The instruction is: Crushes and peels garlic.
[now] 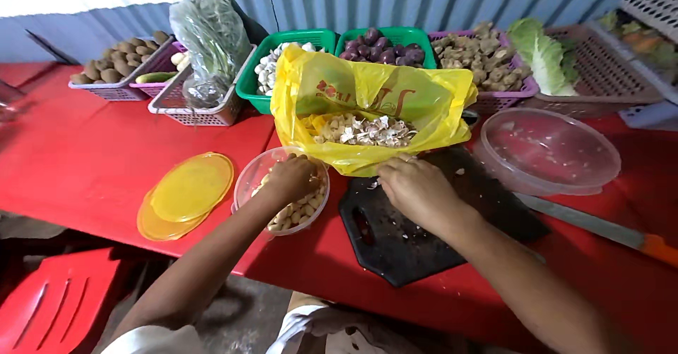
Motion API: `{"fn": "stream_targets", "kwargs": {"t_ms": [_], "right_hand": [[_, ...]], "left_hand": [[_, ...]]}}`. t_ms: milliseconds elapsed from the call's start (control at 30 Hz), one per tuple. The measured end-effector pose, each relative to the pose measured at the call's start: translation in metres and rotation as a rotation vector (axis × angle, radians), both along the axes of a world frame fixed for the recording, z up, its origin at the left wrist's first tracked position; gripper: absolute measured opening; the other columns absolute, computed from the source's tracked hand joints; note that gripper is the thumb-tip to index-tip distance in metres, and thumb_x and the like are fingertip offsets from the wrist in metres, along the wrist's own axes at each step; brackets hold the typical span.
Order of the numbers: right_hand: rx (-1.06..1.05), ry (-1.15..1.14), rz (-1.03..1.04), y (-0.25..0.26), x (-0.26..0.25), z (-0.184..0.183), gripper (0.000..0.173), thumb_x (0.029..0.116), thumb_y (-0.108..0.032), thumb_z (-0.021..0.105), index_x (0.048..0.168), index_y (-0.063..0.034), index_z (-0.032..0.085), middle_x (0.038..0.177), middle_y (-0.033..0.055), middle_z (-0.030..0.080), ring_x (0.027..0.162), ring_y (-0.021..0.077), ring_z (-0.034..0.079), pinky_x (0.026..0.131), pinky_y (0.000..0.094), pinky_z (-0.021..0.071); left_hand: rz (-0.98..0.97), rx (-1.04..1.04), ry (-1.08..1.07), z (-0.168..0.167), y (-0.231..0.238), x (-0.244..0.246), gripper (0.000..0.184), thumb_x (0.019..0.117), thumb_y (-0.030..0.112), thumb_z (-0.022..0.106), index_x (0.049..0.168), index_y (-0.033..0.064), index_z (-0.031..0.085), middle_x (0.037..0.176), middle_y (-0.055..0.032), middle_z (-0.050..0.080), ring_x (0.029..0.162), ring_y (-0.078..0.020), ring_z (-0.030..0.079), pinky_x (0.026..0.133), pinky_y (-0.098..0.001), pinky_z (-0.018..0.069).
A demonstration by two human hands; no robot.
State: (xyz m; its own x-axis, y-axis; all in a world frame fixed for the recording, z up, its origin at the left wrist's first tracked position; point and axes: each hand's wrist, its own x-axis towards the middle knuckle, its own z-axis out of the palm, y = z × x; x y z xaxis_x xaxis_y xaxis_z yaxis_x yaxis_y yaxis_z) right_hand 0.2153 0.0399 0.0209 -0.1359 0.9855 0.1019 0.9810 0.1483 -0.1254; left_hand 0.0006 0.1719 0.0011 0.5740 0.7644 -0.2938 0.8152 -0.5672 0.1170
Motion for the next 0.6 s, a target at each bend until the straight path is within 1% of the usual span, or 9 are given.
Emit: {"fn": "stream_targets", "kwargs": {"t_ms": [67, 133, 200, 233, 333, 400, 433, 500, 600], "right_hand": [[-0.106, -0.113, -0.011, 0.002, -0.012, -0.007, 0.020, 0.1005, -0.004, 0.055, 0.109, 0.0045, 0.071, 0.108, 0.0224, 0.071, 0.111, 0.0396, 0.066, 0.093, 0.0534, 0.0520], [-0.259, -0.228, -0.031, 0.005, -0.025, -0.015, 0.027, 0.1012, 0.005, 0.045, 0.120, 0.0104, 0.064, 0.117, 0.0263, 0.068, 0.117, 0.0413, 0.063, 0.100, 0.0544, 0.0454], [-0.321, -0.287, -0.040, 0.007, -0.033, -0.027, 0.033, 0.1023, 0.008, 0.038, 0.129, 0.0151, 0.057, 0.124, 0.0297, 0.064, 0.122, 0.0429, 0.060, 0.103, 0.0545, 0.0432], [-0.321, -0.282, -0.040, 0.006, -0.035, -0.031, 0.033, 0.1021, 0.009, 0.037, 0.128, 0.0160, 0.056, 0.125, 0.0307, 0.062, 0.123, 0.0435, 0.059, 0.102, 0.0538, 0.0445], [-0.154, -0.220, -0.014, -0.001, -0.034, -0.047, 0.025, 0.0986, 0.011, 0.044, 0.113, 0.0150, 0.064, 0.115, 0.0298, 0.065, 0.113, 0.0436, 0.064, 0.094, 0.0517, 0.0511], [-0.048, -0.194, 0.022, -0.004, -0.031, -0.055, 0.021, 0.0964, 0.011, 0.049, 0.108, 0.0135, 0.066, 0.109, 0.0285, 0.067, 0.106, 0.0433, 0.067, 0.091, 0.0513, 0.0532], [-0.028, -0.159, 0.041, -0.006, -0.029, -0.054, 0.019, 0.0952, 0.011, 0.051, 0.107, 0.0127, 0.067, 0.107, 0.0283, 0.067, 0.105, 0.0437, 0.067, 0.091, 0.0519, 0.0533], [0.023, -0.033, 0.073, -0.005, -0.023, -0.043, 0.017, 0.0944, 0.009, 0.056, 0.106, 0.0107, 0.068, 0.105, 0.0276, 0.068, 0.105, 0.0448, 0.067, 0.091, 0.0545, 0.0538], [0.242, 0.135, 0.104, 0.011, -0.012, -0.012, 0.014, 0.0954, 0.002, 0.061, 0.104, 0.0055, 0.072, 0.101, 0.0246, 0.069, 0.100, 0.0432, 0.068, 0.086, 0.0559, 0.0566]], "left_hand": [[-0.014, 0.027, 0.001, -0.003, -0.002, 0.004, 0.026, 0.0992, 0.033, 0.065, 0.112, 0.0121, 0.075, 0.119, -0.0155, 0.067, 0.121, -0.0400, 0.058, 0.088, -0.0625, 0.0504], [-0.047, 0.050, -0.013, -0.007, -0.003, 0.006, 0.023, 0.0997, 0.028, 0.064, 0.107, 0.0089, 0.075, 0.115, -0.0166, 0.067, 0.120, -0.0407, 0.058, 0.089, -0.0620, 0.0502], [-0.075, 0.061, -0.024, -0.009, -0.004, 0.005, 0.023, 0.1015, 0.025, 0.062, 0.108, 0.0062, 0.074, 0.115, -0.0176, 0.067, 0.119, -0.0406, 0.058, 0.092, -0.0605, 0.0494], [-0.082, 0.055, -0.038, -0.010, -0.004, 0.002, 0.024, 0.1021, 0.024, 0.060, 0.109, 0.0057, 0.073, 0.115, -0.0174, 0.067, 0.119, -0.0400, 0.058, 0.093, -0.0593, 0.0490], [-0.115, 0.003, -0.236, -0.008, 0.002, -0.020, 0.023, 0.1012, 0.019, 0.062, 0.108, 0.0009, 0.073, 0.108, -0.0185, 0.068, 0.110, -0.0382, 0.062, 0.093, -0.0577, 0.0501], [-0.113, -0.066, -0.343, 0.008, 0.003, -0.033, 0.021, 0.1026, 0.015, 0.061, 0.108, -0.0021, 0.071, 0.103, -0.0179, 0.070, 0.098, -0.0326, 0.067, 0.090, -0.0530, 0.0534], [-0.114, -0.089, -0.387, 0.018, 0.002, -0.037, 0.020, 0.1031, 0.015, 0.060, 0.106, -0.0016, 0.070, 0.097, -0.0156, 0.070, 0.090, -0.0276, 0.068, 0.085, -0.0488, 0.0554], [-0.133, -0.089, -0.472, 0.037, -0.002, -0.039, 0.016, 0.1020, 0.015, 0.062, 0.100, 0.0016, 0.071, 0.088, -0.0092, 0.070, 0.079, -0.0185, 0.068, 0.077, -0.0401, 0.0570], [-0.175, 0.027, -0.570, 0.070, -0.002, -0.021, 0.016, 0.0991, 0.016, 0.066, 0.097, 0.0016, 0.073, 0.087, -0.0091, 0.071, 0.079, -0.0184, 0.068, 0.078, -0.0414, 0.0576]]}}
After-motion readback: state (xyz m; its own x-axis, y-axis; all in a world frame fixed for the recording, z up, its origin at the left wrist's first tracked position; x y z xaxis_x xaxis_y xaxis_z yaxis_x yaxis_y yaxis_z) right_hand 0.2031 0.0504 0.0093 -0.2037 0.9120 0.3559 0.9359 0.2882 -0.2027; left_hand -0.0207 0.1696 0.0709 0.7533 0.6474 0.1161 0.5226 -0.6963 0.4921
